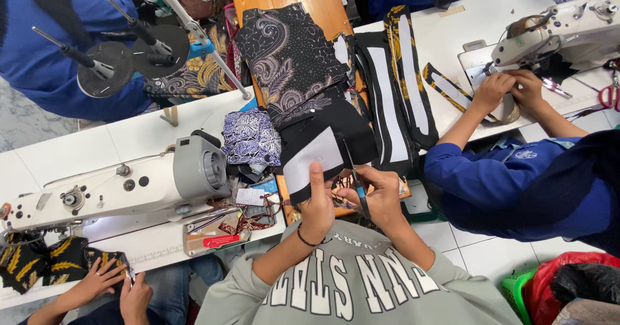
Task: The person uses scissors to trim the edges of a black fabric piece that has a white paper pattern attached. They hold the fabric with one hand and cut along the pattern's outline with the other, then place the trimmed piece onto a stack of similar pieces on the table.
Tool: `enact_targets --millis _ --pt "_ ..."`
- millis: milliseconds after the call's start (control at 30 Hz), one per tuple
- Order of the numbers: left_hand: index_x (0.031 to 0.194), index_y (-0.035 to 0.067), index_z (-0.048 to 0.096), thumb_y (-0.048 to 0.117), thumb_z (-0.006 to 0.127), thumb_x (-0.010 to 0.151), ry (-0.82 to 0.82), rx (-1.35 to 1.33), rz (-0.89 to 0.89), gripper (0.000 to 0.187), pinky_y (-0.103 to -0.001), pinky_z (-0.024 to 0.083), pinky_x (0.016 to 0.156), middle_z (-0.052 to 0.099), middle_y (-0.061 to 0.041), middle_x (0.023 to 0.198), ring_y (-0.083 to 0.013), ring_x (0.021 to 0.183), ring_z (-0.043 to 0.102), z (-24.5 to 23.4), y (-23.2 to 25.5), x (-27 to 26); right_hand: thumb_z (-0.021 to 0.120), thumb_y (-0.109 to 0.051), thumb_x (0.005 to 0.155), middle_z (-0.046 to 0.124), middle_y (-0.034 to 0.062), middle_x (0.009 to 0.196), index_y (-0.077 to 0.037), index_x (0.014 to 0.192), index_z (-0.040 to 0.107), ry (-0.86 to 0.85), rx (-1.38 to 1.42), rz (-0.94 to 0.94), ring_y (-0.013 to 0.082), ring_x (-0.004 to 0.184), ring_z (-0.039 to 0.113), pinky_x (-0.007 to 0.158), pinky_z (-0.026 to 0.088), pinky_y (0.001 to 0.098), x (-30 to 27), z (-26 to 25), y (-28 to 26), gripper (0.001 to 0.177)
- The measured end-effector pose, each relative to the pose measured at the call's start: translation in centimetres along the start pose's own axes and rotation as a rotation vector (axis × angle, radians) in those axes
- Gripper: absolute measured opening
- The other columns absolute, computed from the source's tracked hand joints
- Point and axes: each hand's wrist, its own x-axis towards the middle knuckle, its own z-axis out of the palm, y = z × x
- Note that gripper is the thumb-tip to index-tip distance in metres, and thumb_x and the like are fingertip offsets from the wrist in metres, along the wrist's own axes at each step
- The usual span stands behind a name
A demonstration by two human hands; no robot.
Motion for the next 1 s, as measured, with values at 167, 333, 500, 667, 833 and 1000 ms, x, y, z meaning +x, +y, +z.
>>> enact_targets --millis 167,333,500,667,833,1000 --pt "0.109 0.000 0.065 0.042 0.050 0.107 -0.030 0.078 0.035 0.045 -0.024 0.047 0.068 0.065 -0.003 0.096 -0.0078 0.078 0.058 0.5 1.0 -0.4 0.090 -0.023 0.075 0.072 0.0059 0.072 0.006 0.099 0.070 0.009 -0.005 -0.058 0.0058 0.060 0.066 0.053 0.050 0.0198 0.2 -0.3 0.4 0.043" --pt "0.113 -0.004 0.068 0.043 0.046 0.111 -0.019 0.152 -0.072 0.052 -0.022 0.039 0.057 0.070 -0.008 0.096 -0.0101 0.070 0.051 0.7 1.3 -0.5 0.092 -0.020 0.072 0.071 0.0064 0.069 0.006 0.097 0.070 0.037 -0.049 -0.022 0.0057 0.061 0.062 0.053 0.048 0.0209 0.1 -0.2 0.8 0.042" --pt "0.118 0.000 0.061 0.042 0.049 0.105 -0.053 0.039 0.078 0.046 -0.023 0.056 0.076 0.068 -0.004 0.108 -0.0095 0.091 0.068 1.3 1.8 -0.6 0.092 -0.019 0.074 0.073 0.0055 0.071 0.006 0.095 0.071 0.055 -0.031 0.005 0.0050 0.062 0.063 0.056 0.050 0.0200 0.1 -0.1 0.7 0.038" --pt "0.116 -0.006 0.063 0.045 0.046 0.111 -0.070 0.121 0.025 0.053 -0.024 0.054 0.069 0.069 -0.008 0.101 -0.0116 0.083 0.067 0.9 1.3 -0.6 0.089 -0.024 0.078 0.074 0.0050 0.080 0.006 0.102 0.071 -0.022 0.089 0.008 0.0057 0.071 0.067 0.062 0.053 0.0207 0.0 -0.5 0.8 0.043" --pt "0.121 -0.008 0.063 0.044 0.041 0.113 -0.121 0.033 -0.033 0.057 -0.026 0.049 0.078 0.066 -0.012 0.112 -0.0142 0.093 0.061 0.4 0.8 -0.5 0.089 -0.028 0.079 0.073 0.0054 0.082 0.006 0.104 0.070 -0.052 0.168 0.053 0.0066 0.073 0.065 0.064 0.052 0.0215 -0.2 -0.6 0.8 0.046" --pt "0.132 -0.005 0.054 0.042 0.037 0.109 -0.230 -0.323 -0.109 0.054 -0.030 0.045 0.108 0.060 -0.014 0.131 -0.0177 0.120 0.059 0.3 1.0 0.1 0.089 -0.028 0.078 0.072 0.0034 0.078 0.006 0.102 0.070 -0.073 0.129 0.061 0.0055 0.069 0.064 0.061 0.051 0.0209 0.0 -0.8 0.7 0.045"
